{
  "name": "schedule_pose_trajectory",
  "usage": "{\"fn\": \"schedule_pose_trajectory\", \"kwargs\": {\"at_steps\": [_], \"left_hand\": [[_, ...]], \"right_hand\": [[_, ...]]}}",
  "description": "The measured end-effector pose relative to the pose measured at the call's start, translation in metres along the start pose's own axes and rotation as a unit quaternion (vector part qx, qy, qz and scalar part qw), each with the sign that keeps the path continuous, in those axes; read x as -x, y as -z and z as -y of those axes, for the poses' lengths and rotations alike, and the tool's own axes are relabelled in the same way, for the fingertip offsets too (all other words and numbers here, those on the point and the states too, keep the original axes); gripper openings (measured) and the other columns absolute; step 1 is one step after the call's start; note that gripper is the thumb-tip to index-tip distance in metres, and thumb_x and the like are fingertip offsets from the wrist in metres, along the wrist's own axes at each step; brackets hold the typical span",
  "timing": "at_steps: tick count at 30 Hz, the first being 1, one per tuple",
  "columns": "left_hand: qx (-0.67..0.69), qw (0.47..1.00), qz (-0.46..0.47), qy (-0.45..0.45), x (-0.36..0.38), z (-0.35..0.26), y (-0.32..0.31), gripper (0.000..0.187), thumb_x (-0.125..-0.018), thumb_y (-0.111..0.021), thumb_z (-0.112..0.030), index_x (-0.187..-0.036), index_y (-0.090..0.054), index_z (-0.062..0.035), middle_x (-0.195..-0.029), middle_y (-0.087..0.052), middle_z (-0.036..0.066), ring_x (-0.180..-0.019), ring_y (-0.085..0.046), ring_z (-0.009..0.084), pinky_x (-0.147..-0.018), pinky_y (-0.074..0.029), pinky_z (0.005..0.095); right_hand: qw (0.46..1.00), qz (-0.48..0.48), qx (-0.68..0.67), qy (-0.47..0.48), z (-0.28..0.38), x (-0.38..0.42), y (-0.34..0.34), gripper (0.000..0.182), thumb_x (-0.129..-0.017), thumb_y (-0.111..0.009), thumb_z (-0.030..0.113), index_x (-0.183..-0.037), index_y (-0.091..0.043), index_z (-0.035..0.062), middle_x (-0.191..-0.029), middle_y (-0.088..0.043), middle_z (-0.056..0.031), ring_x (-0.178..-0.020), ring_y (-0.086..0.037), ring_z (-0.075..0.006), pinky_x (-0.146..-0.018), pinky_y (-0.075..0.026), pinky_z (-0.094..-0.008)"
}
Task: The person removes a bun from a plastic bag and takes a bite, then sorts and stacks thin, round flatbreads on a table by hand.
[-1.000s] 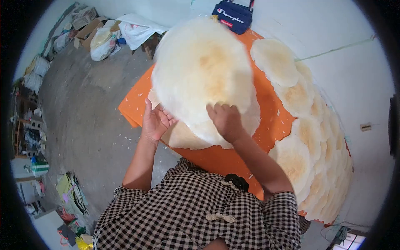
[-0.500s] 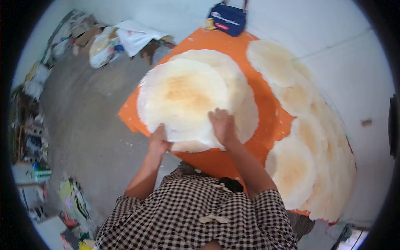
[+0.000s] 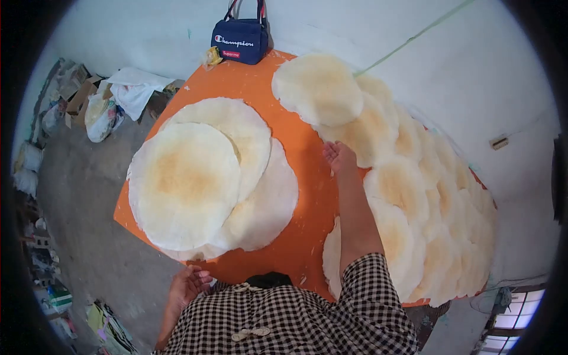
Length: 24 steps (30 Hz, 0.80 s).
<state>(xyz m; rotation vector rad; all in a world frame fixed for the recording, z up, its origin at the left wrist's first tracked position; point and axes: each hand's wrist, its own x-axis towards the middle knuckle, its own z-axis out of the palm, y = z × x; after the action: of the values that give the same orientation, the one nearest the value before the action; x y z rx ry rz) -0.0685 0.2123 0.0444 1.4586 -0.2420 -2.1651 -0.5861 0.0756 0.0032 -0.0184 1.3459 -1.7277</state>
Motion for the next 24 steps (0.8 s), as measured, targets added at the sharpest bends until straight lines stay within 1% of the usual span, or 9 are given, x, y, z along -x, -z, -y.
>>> {"fn": "schedule_pose_trajectory", "kwargs": {"at_steps": [6, 9, 11, 12, 15, 18, 20, 22, 24], "left_hand": [[0.014, 0.994, -0.099, 0.044, 0.009, 0.002, -0.027, 0.026, -0.085, -0.046, -0.024, -0.097, -0.047, -0.0017, -0.085, -0.057, 0.014, -0.082, -0.057, 0.0278, -0.069, -0.048, 0.0396], [0.025, 0.993, -0.109, 0.041, 0.014, 0.000, -0.039, 0.025, -0.085, -0.048, -0.025, -0.094, -0.049, -0.0018, -0.085, -0.057, 0.014, -0.082, -0.057, 0.0277, -0.069, -0.048, 0.0396], [0.020, 0.994, -0.106, 0.022, 0.017, -0.001, -0.055, 0.025, -0.084, -0.050, -0.026, -0.091, -0.051, -0.0017, -0.086, -0.057, 0.014, -0.082, -0.057, 0.0278, -0.069, -0.048, 0.0398], [0.024, 0.995, -0.094, 0.021, 0.019, -0.002, -0.058, 0.026, -0.085, -0.050, -0.026, -0.091, -0.052, -0.0016, -0.086, -0.058, 0.015, -0.082, -0.057, 0.0276, -0.069, -0.048, 0.0396], [0.027, 0.998, -0.046, 0.016, 0.015, -0.001, -0.058, 0.027, -0.085, -0.050, -0.027, -0.091, -0.053, -0.0009, -0.090, -0.058, 0.015, -0.083, -0.058, 0.0273, -0.071, -0.048, 0.0392], [-0.022, 0.999, 0.027, 0.007, 0.004, -0.004, -0.055, 0.030, -0.087, -0.048, -0.028, -0.098, -0.053, -0.0005, -0.096, -0.058, 0.016, -0.086, -0.058, 0.0271, -0.075, -0.047, 0.0392], [-0.093, 0.992, 0.087, -0.019, -0.004, -0.012, -0.061, 0.034, -0.088, -0.046, -0.030, -0.103, -0.052, -0.0007, -0.102, -0.057, 0.016, -0.091, -0.057, 0.0272, -0.078, -0.046, 0.0397], [-0.053, 0.984, 0.169, -0.016, -0.023, -0.015, -0.080, 0.039, -0.087, -0.043, -0.041, -0.103, -0.053, -0.0066, -0.113, -0.052, 0.015, -0.106, -0.048, 0.0289, -0.090, -0.037, 0.0422], [0.002, 0.961, 0.276, 0.011, -0.053, -0.018, -0.105, 0.054, -0.088, -0.029, -0.051, -0.115, -0.048, -0.0071, -0.124, -0.044, 0.015, -0.117, -0.039, 0.0300, -0.097, -0.029, 0.0437]], "right_hand": [[0.993, -0.108, -0.041, -0.034, 0.013, -0.073, -0.013, 0.030, -0.086, -0.045, 0.017, -0.109, -0.037, -0.0014, -0.105, -0.049, -0.0157, -0.080, -0.056, -0.0272, -0.069, -0.049, -0.0374], [0.987, -0.071, -0.108, -0.091, 0.014, -0.094, -0.026, 0.025, -0.085, -0.050, 0.022, -0.097, -0.045, 0.0014, -0.092, -0.055, -0.0112, -0.071, -0.057, -0.0209, -0.057, -0.049, -0.0290], [0.985, -0.078, -0.102, -0.117, 0.019, -0.096, -0.039, 0.020, -0.084, -0.052, 0.025, -0.086, -0.047, 0.0063, -0.074, -0.054, -0.0052, -0.058, -0.053, -0.0150, -0.046, -0.042, -0.0250], [0.983, -0.081, -0.099, -0.130, 0.023, -0.092, -0.048, 0.019, -0.083, -0.053, 0.026, -0.081, -0.048, 0.0087, -0.065, -0.053, -0.0023, -0.051, -0.051, -0.0121, -0.040, -0.039, -0.0231], [0.986, -0.077, -0.052, -0.140, 0.032, -0.101, -0.062, 0.015, -0.081, -0.055, 0.021, -0.074, -0.048, 0.0097, -0.058, -0.050, 0.0011, -0.043, -0.046, -0.0084, -0.032, -0.030, -0.0204], [0.995, -0.054, 0.088, 0.015, 0.044, -0.081, -0.083, 0.010, -0.077, -0.056, 0.014, -0.072, -0.048, 0.0095, -0.058, -0.049, 0.0000, -0.044, -0.044, -0.0076, -0.034, -0.029, -0.0206], [0.997, 0.012, 0.042, 0.065, 0.062, -0.029, -0.090, 0.008, -0.074, -0.057, 0.010, -0.075, -0.049, 0.0092, -0.061, -0.049, -0.0010, -0.046, -0.044, -0.0085, -0.037, -0.031, -0.0215], [0.992, 0.075, -0.002, 0.102, 0.081, 0.042, -0.080, 0.007, -0.073, -0.056, 0.008, -0.077, -0.050, 0.0082, -0.064, -0.050, -0.0023, -0.048, -0.044, -0.0103, -0.040, -0.034, -0.0230], [0.984, 0.141, -0.043, 0.103, 0.086, 0.102, -0.010, 0.008, -0.074, -0.056, 0.009, -0.080, -0.051, 0.0064, -0.070, -0.052, -0.0030, -0.051, -0.046, -0.0130, -0.044, -0.038, -0.0251]]}}
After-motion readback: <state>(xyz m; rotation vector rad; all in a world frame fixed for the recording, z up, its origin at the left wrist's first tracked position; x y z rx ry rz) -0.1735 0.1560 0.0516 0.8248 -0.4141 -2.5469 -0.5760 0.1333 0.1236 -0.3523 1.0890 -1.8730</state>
